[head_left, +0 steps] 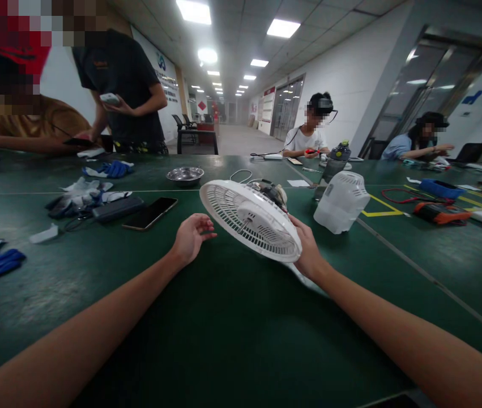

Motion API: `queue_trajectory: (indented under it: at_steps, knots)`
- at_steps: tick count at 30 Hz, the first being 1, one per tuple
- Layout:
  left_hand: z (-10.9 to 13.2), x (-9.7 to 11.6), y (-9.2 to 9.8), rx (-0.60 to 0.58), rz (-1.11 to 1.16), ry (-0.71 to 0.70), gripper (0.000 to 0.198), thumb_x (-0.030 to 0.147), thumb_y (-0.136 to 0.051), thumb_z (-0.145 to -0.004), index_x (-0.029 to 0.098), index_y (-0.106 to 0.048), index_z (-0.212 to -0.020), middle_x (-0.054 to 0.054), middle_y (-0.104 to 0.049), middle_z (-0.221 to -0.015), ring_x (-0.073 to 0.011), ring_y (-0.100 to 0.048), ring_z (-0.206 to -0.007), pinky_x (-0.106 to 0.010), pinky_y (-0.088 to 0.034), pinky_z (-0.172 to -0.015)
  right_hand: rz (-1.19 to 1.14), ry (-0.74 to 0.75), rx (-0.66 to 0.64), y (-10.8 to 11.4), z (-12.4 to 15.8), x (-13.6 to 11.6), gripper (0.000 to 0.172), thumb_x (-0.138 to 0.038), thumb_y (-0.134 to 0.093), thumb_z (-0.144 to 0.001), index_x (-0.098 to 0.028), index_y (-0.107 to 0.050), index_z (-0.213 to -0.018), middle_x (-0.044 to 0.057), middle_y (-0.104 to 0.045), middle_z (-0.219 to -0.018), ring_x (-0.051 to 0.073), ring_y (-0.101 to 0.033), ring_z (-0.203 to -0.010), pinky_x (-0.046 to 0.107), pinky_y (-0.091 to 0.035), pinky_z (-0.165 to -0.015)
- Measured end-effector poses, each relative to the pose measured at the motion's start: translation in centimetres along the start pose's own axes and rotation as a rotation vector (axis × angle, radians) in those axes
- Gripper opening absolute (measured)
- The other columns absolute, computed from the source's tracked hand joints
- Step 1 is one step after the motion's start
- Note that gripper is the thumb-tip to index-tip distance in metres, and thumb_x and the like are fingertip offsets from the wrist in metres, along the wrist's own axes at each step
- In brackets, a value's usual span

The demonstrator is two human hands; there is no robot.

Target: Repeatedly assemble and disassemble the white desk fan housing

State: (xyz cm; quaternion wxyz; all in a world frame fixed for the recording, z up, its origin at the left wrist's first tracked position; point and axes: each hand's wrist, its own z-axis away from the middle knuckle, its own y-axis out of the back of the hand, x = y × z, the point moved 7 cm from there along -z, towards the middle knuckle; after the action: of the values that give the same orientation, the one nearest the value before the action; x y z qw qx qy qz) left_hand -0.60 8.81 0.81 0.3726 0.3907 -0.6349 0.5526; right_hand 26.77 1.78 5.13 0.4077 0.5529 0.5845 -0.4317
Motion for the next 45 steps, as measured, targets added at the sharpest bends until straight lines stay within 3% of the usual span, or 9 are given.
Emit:
queue_trajectory:
  at_steps: [8, 14, 22, 26, 30, 35, 37, 41, 45]
  knots:
    - [1.6, -0.7, -1.6, -0.258, 0.124, 0.454, 0.062, 0.058, -0.039, -0.100, 0.006, -0.067, -0.117, -0.020, -0.076, -0.102, -0.0341, -0.073, -0.098, -0.047, -0.056, -0.088, 0.667, 0.392, -0.172, -0.4, 0.8, -3.0, 0.059, -0.051, -0.071, -0.084, -0.020, -0.059, -0.134, 0.012, -0.070, -0.121, 0.029, -0.067, -0.104, 0.044, -0.053, -0.091]
    - [1.5, -1.9, -1.7, -0.221, 0.061, 0.543, 0.026, 0.029, -0.058, -0.096, 0.009, -0.073, -0.106, -0.016, -0.078, -0.097, -0.0241, -0.076, -0.083, -0.037, -0.060, -0.085, 0.781, 0.453, -0.287, -1.4, 1.0, -2.7, 0.062, -0.050, -0.074, -0.082, -0.024, -0.060, -0.136, 0.012, -0.066, -0.129, 0.032, -0.063, -0.115, 0.051, -0.049, -0.103]
    - [0.8, -2.3, -1.1, -0.150, -0.067, 0.518, 0.014, 0.017, -0.068, -0.090, 0.008, -0.074, -0.099, -0.016, -0.077, -0.093, -0.0200, -0.075, -0.074, -0.031, -0.063, -0.072, 0.732, 0.363, -0.390, -1.2, 0.5, -1.9, 0.065, -0.050, -0.078, -0.079, -0.027, -0.059, -0.136, 0.011, -0.066, -0.129, 0.032, -0.062, -0.113, 0.054, -0.044, -0.106]
    - [0.8, -1.9, -1.0, -0.142, -0.089, 0.465, 0.011, 0.013, -0.068, -0.090, 0.008, -0.075, -0.096, -0.014, -0.076, -0.086, -0.0177, -0.074, -0.069, -0.028, -0.062, -0.066, 0.744, 0.435, -0.217, 1.0, -0.9, -2.4, 0.050, -0.045, -0.065, -0.091, -0.026, -0.057, -0.137, 0.011, -0.064, -0.129, 0.029, -0.061, -0.114, 0.051, -0.047, -0.102]
    - [0.9, -1.6, -1.1, -0.129, -0.105, 0.441, 0.009, 0.013, -0.068, -0.090, 0.008, -0.074, -0.093, -0.014, -0.076, -0.086, -0.0165, -0.073, -0.067, -0.027, -0.062, -0.065, 0.863, 0.379, 0.026, 3.9, -2.9, -1.0, 0.067, -0.040, -0.072, -0.083, -0.025, -0.050, -0.144, 0.014, -0.055, -0.143, 0.034, -0.054, -0.127, 0.055, -0.043, -0.107]
    - [1.1, -1.2, -1.4, -0.115, -0.123, 0.421, 0.008, 0.013, -0.068, -0.090, 0.008, -0.074, -0.091, -0.012, -0.075, -0.084, -0.0160, -0.072, -0.066, -0.027, -0.062, -0.064, 0.894, 0.289, -0.061, 4.1, -4.2, 1.4, 0.083, -0.034, -0.077, -0.076, -0.025, -0.040, -0.151, 0.012, -0.050, -0.151, 0.033, -0.052, -0.132, 0.055, -0.038, -0.113]
    - [1.2, -1.1, -1.4, -0.109, -0.129, 0.421, 0.009, 0.013, -0.067, -0.090, 0.008, -0.074, -0.092, -0.012, -0.075, -0.084, -0.0156, -0.072, -0.066, -0.026, -0.062, -0.064, 0.893, 0.251, -0.052, 4.3, -4.5, 1.9, 0.086, -0.034, -0.078, -0.074, -0.026, -0.039, -0.151, 0.011, -0.057, -0.143, 0.032, -0.059, -0.123, 0.054, -0.042, -0.108]
    - [1.3, -1.0, -1.4, -0.102, -0.148, 0.419, 0.010, 0.013, -0.066, -0.091, 0.007, -0.074, -0.094, -0.012, -0.075, -0.083, -0.0150, -0.072, -0.065, -0.025, -0.061, -0.063, 0.831, 0.082, 0.082, 5.7, -5.0, 2.7, 0.087, -0.041, -0.082, -0.068, -0.024, -0.045, -0.145, 0.003, -0.070, -0.093, 0.026, -0.066, -0.084, 0.050, -0.051, -0.092]
    - [1.2, -1.1, -1.3, -0.108, -0.146, 0.405, 0.009, 0.014, -0.068, -0.091, 0.008, -0.074, -0.093, -0.012, -0.075, -0.081, -0.0151, -0.072, -0.064, -0.025, -0.060, -0.061, 0.321, -0.154, 0.272, 7.1, -4.9, 3.8, 0.066, -0.052, -0.073, -0.075, -0.023, -0.053, -0.130, 0.002, -0.069, -0.086, 0.023, -0.066, -0.075, 0.039, -0.055, -0.074]
